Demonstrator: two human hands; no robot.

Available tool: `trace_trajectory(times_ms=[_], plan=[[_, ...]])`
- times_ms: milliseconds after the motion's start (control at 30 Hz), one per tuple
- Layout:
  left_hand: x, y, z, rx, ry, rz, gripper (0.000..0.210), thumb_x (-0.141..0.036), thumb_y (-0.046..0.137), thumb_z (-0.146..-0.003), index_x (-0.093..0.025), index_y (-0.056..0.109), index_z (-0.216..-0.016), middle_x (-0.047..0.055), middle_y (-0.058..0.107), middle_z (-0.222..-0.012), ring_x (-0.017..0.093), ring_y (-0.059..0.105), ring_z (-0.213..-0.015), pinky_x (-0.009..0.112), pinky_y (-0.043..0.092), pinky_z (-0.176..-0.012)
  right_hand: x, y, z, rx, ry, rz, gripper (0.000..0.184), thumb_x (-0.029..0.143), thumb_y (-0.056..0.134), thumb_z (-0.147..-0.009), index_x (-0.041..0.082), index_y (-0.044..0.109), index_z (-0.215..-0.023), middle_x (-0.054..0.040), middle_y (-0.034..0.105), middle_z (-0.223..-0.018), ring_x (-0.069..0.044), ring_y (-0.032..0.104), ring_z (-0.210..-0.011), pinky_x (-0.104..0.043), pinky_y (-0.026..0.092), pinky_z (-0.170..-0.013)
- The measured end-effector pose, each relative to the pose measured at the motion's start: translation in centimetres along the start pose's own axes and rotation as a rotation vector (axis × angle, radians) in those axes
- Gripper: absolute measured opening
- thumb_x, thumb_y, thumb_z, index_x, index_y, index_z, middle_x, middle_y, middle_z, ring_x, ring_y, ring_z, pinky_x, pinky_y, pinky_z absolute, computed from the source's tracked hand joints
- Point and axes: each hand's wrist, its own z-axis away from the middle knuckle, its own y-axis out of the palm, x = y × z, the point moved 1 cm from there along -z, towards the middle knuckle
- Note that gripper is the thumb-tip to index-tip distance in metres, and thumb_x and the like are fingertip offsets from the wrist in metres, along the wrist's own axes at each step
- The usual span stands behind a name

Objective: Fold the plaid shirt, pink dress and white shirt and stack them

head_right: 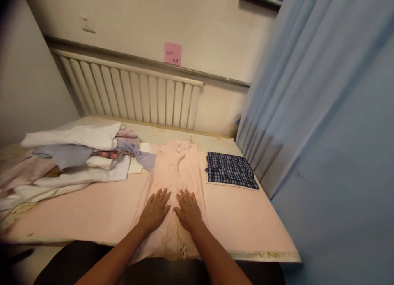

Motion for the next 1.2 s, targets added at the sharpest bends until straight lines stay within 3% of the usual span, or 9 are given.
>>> trace_trajectory(times_ms=[400,667,733,833,1000,1100,1200], plan=[[1.3,-1.1,6.6,-0.002,-0.042,-0.015,0.054,-0.04,0.037,-0.093,-0.022,0.039,-0.144,0.005,0.035,-0.152,0.028,0.026,-0.142,0.051,0.021,-0.114,0.5,-2.1,6.7,0.021,0.047,0.031,0.052,0.029,0.052,-0.091,0.02,0.041,-0.141,-0.0082,0.033,-0.152,-0.028,0.025,-0.142,-0.052,0.025,-0.114],[2.2,-1.8,11.5,-0.096,-0.212,0.138,0.049,-0.038,0.038,-0.09,-0.017,0.053,-0.132,0.01,0.047,-0.144,0.025,0.037,-0.136,0.044,0.027,-0.113,-0.1,-2.3,12.1,-0.091,0.114,-0.054,0.05,0.022,0.05,-0.088,0.022,0.046,-0.138,-0.008,0.041,-0.147,-0.026,0.032,-0.139,-0.049,0.032,-0.112],[2.3,-2.1,12.8,-0.156,-0.297,0.22,0.049,-0.039,0.036,-0.09,-0.015,0.055,-0.128,0.013,0.052,-0.139,0.024,0.043,-0.131,0.04,0.031,-0.112,-0.5,-2.4,13.2,-0.146,0.185,-0.134,0.046,0.024,0.047,-0.088,0.019,0.05,-0.134,-0.0097,0.045,-0.144,-0.025,0.038,-0.136,-0.047,0.035,-0.111],[2.5,-2.4,14.5,-0.238,-0.453,0.34,0.044,-0.042,0.038,-0.087,-0.017,0.057,-0.118,0.013,0.06,-0.124,0.026,0.052,-0.12,0.04,0.037,-0.108,-1.2,-3.1,13.9,-0.224,0.427,-0.265,0.042,0.025,0.046,-0.085,0.015,0.059,-0.123,-0.0134,0.056,-0.134,-0.025,0.051,-0.125,-0.043,0.041,-0.106],[3.2,-1.7,16.4,-0.255,-0.725,0.635,0.046,-0.053,0.047,-0.075,-0.018,0.057,-0.103,0.01,0.066,-0.099,0.027,0.063,-0.095,0.039,0.05,-0.088,-1.9,-5.4,13.2,-0.184,0.87,-0.507,0.032,0.028,0.048,-0.08,0.017,0.067,-0.103,-0.0099,0.072,-0.101,-0.022,0.067,-0.096,-0.034,0.052,-0.088],[3.5,-1.2,16.5,-0.209,-0.888,0.817,0.05,-0.062,0.052,-0.067,-0.019,0.058,-0.092,0.006,0.067,-0.086,0.025,0.065,-0.084,0.037,0.051,-0.079,-2.2,-6.1,13.0,-0.165,0.951,-0.554,0.025,0.032,0.051,-0.076,0.02,0.069,-0.089,-0.0065,0.073,-0.087,-0.022,0.068,-0.085,-0.03,0.053,-0.076],[3.3,-1.2,16.2,-0.199,-0.9,0.939,0.054,-0.07,0.055,-0.063,-0.02,0.058,-0.079,0.0,0.063,-0.07,0.021,0.062,-0.071,0.032,0.049,-0.066,-2.2,-5.9,13.3,-0.159,0.982,-0.612,0.024,0.036,0.052,-0.072,0.02,0.069,-0.079,-0.0038,0.07,-0.073,-0.021,0.066,-0.073,-0.028,0.05,-0.063]])
